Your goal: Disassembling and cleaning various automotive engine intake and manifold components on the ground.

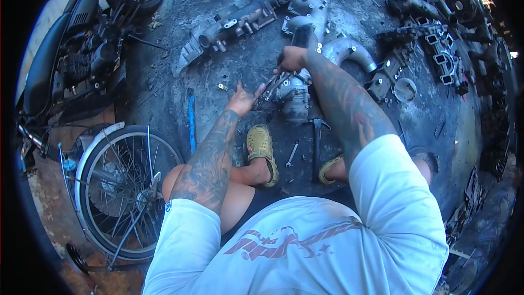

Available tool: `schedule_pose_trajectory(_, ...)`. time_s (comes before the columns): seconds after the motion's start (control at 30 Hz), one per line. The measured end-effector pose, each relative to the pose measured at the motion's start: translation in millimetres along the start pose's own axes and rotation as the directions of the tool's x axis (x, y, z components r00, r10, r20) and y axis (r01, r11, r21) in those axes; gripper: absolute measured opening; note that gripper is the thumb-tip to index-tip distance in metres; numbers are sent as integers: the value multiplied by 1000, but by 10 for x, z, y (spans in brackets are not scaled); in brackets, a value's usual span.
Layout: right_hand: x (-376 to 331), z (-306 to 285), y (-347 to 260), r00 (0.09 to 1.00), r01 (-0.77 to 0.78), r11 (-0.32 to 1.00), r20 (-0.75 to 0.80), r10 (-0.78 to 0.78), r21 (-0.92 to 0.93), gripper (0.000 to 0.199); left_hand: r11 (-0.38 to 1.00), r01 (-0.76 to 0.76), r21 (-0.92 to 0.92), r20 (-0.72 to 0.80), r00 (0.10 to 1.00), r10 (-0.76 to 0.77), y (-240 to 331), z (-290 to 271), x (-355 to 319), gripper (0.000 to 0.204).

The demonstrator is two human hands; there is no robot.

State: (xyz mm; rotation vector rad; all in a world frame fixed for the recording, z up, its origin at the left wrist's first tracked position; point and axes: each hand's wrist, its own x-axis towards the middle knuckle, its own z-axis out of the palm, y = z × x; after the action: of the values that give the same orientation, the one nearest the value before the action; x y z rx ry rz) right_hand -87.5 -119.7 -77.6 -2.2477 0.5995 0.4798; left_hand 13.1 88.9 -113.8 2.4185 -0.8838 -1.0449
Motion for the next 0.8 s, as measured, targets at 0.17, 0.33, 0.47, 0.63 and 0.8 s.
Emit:
schedule_pose_trajectory(0.17, -10, -28, -156, 980, -120, 986, 143, 136, -114, 42, 938, -183, 295, 124, 980, 153, 232, -227, -297, 98)
schedule_pose_trajectory(0.33, -668, 214, 183, 909, 51, 997, -411, -70, -58, 48, 835, -141, 532, 15, 987, 157, 414, -67, -449, 69)
schedule_pose_trajectory(0.47, -1882, 87, 164, 989, -142, 990, -50, 141, -19, 48, 827, -185, 530, 116, 983, 145, 144, 45, -202, 67)
schedule_pose_trajectory(0.63, -3092, 192, 167, 959, -282, 959, -16, 282, 24, 50, 650, 759, -27, 693, 483, -536, -682, -334, 591, 79)
schedule_pose_trajectory(0.8, -3602, 486, 496, 875, -316, 843, -209, 436, 436, 51, 910, 408, -70, 316, 875, -368, 302, -115, 11, 83)
